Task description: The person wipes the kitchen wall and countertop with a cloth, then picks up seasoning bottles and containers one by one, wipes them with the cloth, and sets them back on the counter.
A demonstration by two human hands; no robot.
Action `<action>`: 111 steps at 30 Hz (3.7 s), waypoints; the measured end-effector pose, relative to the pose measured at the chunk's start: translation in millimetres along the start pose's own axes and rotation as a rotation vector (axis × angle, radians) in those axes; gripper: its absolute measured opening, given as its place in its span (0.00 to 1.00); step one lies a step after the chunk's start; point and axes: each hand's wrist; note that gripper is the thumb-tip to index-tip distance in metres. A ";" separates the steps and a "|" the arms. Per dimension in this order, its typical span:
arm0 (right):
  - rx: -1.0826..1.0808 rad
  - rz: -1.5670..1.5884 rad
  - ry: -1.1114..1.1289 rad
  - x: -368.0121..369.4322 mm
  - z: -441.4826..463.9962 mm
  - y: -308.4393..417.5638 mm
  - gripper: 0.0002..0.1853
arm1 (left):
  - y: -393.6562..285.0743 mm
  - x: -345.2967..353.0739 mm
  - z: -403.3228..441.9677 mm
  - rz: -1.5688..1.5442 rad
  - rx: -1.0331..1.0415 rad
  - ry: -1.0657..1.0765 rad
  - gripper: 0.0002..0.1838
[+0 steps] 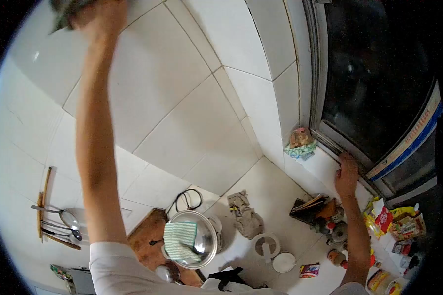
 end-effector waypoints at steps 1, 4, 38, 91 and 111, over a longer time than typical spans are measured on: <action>0.013 0.030 0.001 3.0 -2.0 0.6 0.29 | 4.6 -17.2 5.1 0.033 0.034 0.074 0.22; 0.062 0.112 0.028 0.9 0.9 0.9 0.30 | 24.7 -57.9 2.2 0.146 0.106 0.292 0.27; 0.058 0.025 0.060 11.2 -5.9 -6.0 0.30 | -93.1 -145.2 -202.2 0.141 0.001 0.704 0.26; -0.031 0.069 -0.017 9.9 -10.4 -9.5 0.29 | -42.8 -59.4 -98.7 0.503 -0.013 -0.119 0.25; -0.061 0.043 -0.059 14.8 -7.8 -11.9 0.30 | -52.0 -170.2 -240.3 0.084 0.184 0.346 0.28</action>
Point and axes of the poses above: each hand's wrist, its own z-axis towards the middle knuckle, its own x-axis out of the palm, y = z × x, and after that the axes turned 4 degrees about -z, right-handed
